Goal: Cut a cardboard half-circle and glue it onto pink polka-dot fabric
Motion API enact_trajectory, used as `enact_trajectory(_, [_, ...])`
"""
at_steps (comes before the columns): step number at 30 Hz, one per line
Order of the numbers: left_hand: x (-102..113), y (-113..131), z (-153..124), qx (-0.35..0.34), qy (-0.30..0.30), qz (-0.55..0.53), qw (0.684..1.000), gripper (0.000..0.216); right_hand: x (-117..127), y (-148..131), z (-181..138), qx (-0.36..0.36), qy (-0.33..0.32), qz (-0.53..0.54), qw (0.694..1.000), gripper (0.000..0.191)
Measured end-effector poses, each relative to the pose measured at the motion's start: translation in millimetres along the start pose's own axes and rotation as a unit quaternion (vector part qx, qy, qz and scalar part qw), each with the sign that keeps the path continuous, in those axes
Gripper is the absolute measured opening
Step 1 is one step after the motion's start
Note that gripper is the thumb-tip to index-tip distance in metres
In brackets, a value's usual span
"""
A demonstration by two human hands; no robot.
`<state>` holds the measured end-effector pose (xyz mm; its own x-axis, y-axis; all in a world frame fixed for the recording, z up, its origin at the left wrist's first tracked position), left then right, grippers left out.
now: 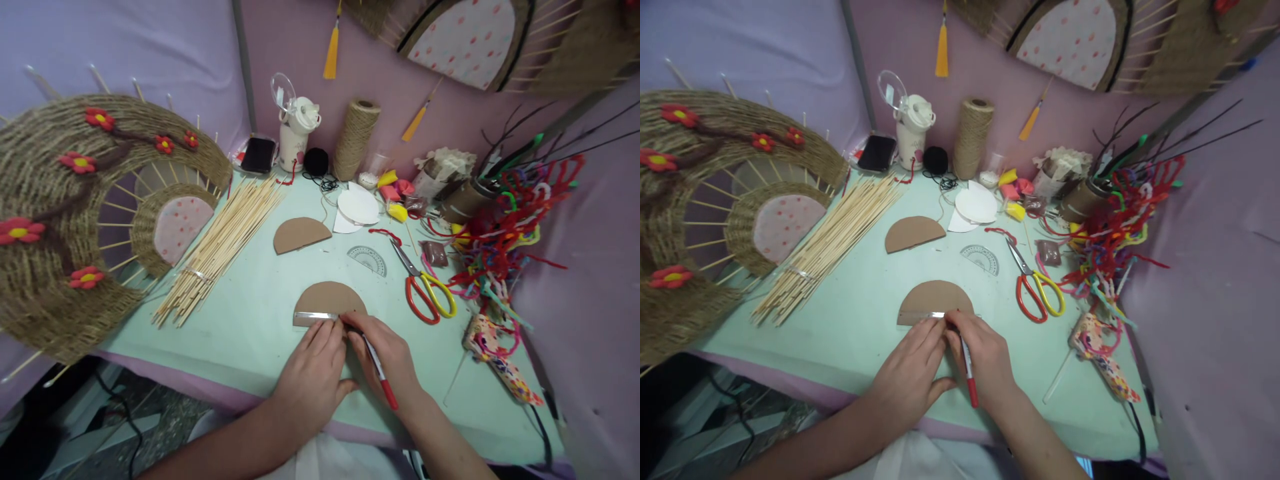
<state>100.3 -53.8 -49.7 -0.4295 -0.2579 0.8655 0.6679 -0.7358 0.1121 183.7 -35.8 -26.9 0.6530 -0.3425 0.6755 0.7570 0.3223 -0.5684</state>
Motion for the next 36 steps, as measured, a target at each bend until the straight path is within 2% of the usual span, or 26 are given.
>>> enact_trajectory(10, [-3.5, -0.2, -1.0, 0.005, -0.011, -0.003, 1.000, 0.066, -1.6, 4.2, -3.1, -0.016, -0.010, 0.015, 1.000, 0.024])
enact_trajectory(16, [-2.6, -0.1, 2.4, -0.002, -0.022, -0.012, 1.000, 0.066, 10.2, 11.1, 10.6, -0.068, 0.005, 0.098, 0.993, 0.026])
enact_trajectory(19, [-2.1, -0.7, 2.9, 0.003, -0.022, -0.013, 1.000, 0.068, 12.2, 20.7, 26.8, -0.159, 0.010, 0.168, 0.973, 0.025])
enact_trajectory(22, [-3.2, 0.0, 2.5, 0.003, -0.025, -0.011, 1.000, 0.070, -4.1, 36.3, 33.8, -0.283, -0.018, 0.259, 0.923, 0.019])
enact_trajectory(24, [-4.1, -0.1, 2.4, 0.004, -0.027, -0.009, 1.000, 0.070, -17.6, 44.6, 33.8, -0.330, -0.042, 0.288, 0.898, 0.024])
enact_trajectory(30, [-5.1, -1.7, 2.6, 0.010, -0.027, -0.014, 0.999, 0.069, -36.5, 63.5, 27.5, -0.349, -0.063, 0.278, 0.893, 0.031])
enact_trajectory(36, [-8.9, -1.5, 1.2, 0.010, -0.058, -0.018, 0.998, 0.071, -41.5, 63.1, 26.4, -0.345, -0.075, 0.300, 0.886, 0.031])
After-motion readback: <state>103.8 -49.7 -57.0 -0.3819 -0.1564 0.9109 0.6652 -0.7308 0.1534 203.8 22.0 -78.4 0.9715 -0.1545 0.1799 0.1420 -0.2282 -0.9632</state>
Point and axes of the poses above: each hand's wrist, its own z-axis towards the middle knuckle, its own x-axis out of the back of the hand, y = z × x, the point moved 10 cm from there along z, towards the middle knuckle, and after that the axes turned 8 degrees about y, right-handed, at the moved point
